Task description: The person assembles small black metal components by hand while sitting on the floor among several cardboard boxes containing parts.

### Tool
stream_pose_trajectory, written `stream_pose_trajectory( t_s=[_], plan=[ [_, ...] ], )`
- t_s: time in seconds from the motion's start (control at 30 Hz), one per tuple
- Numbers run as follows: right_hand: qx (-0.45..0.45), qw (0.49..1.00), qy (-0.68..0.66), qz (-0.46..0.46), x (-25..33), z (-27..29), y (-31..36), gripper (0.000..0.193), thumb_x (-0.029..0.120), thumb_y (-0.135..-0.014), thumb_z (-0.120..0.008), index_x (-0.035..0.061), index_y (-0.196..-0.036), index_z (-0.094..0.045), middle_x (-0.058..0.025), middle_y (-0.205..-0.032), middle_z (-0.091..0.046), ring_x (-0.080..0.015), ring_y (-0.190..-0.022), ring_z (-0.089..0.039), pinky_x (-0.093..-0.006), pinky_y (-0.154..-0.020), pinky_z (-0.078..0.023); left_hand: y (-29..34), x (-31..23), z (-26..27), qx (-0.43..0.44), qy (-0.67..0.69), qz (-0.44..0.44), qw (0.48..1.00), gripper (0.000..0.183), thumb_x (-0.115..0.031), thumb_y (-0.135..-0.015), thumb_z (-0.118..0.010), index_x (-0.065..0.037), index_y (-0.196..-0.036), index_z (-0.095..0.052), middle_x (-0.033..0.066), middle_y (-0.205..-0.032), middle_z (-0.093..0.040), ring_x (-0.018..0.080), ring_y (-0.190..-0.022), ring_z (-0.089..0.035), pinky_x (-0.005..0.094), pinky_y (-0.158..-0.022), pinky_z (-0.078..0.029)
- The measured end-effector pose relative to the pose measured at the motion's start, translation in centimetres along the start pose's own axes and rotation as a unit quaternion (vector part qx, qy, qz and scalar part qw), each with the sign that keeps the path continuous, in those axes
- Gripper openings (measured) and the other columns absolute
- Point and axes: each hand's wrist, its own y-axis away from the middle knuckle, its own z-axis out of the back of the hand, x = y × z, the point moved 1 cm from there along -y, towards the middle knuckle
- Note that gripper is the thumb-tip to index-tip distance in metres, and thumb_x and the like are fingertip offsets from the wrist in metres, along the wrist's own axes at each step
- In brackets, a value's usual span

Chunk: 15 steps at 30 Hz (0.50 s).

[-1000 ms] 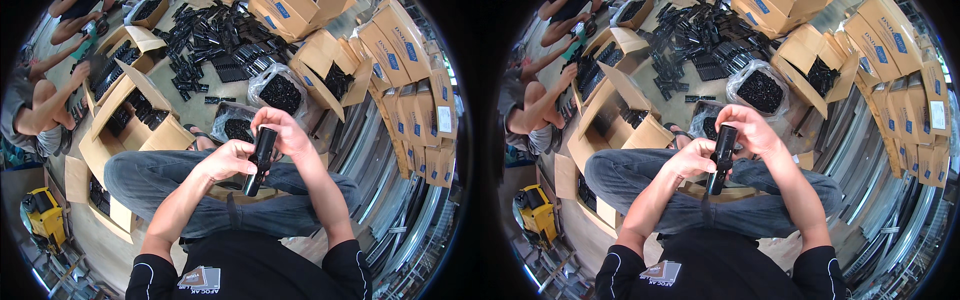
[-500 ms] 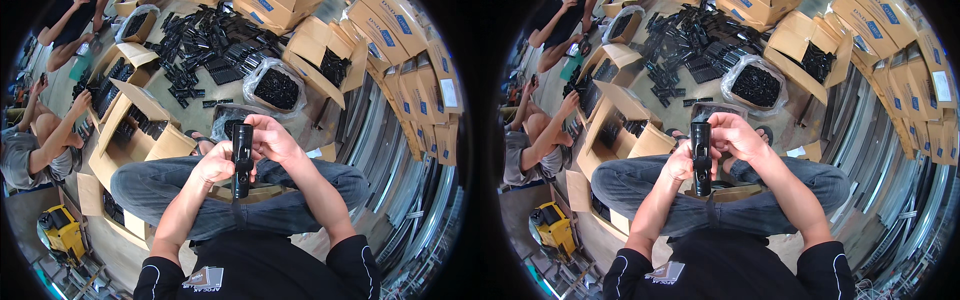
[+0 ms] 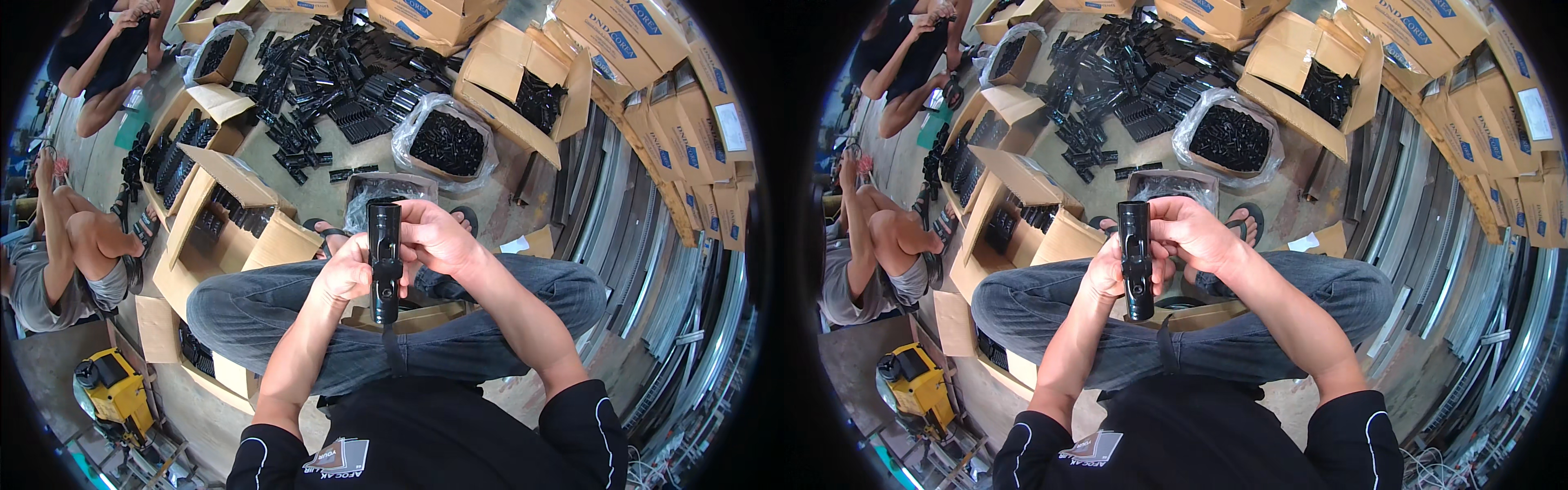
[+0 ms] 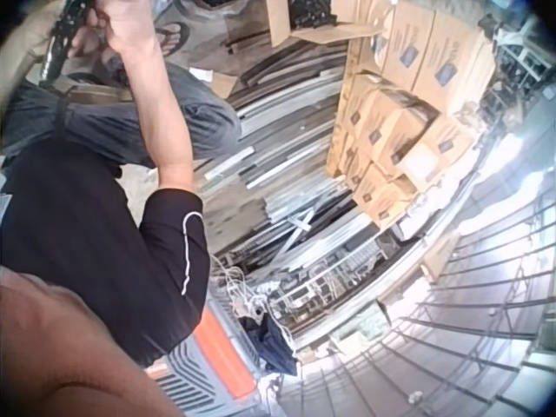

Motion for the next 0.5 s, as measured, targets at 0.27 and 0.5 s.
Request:
stream_pose_trajectory(
  t_s=[0.27, 0.5],
  plan=[
    [-0.018, 0.999, -0.024, -0.015, 0.6, -0.5, 0.3, 0.016, 0.008, -0.097, -0.059, -0.0015, -0.107, -0.068, -0.0016, -0.087, -0.069, -0.0054, -0.066, -0.061, -0.0207, -0.061, -0.051, -0.2, -0.1, 0.2, 0.022, -0.013, 0.0, 1.0, 0.072, -0.038, -0.068, -0.09, 0.008, -0.117, -0.062, 0.0204, -0.086, -0.069, 0.0317, -0.076, -0.067, 0.037, -0.065, -0.055],
    [-0.061, 0.998, -0.028, -0.016, 0.9, -0.5, 0.2, 0.018, 0.006, -0.097, -0.057, -0.0033, -0.109, -0.066, -0.0038, -0.088, -0.069, -0.0073, -0.066, -0.062, -0.0216, -0.062, -0.053, -0.2, -0.5, 0.0, 0.014, -0.02, -0.006, 1.0, 0.074, -0.041, -0.068, -0.09, 0.007, -0.118, -0.062, 0.0204, -0.087, -0.069, 0.0321, -0.075, -0.068, 0.0372, -0.065, -0.056]
  ],
)
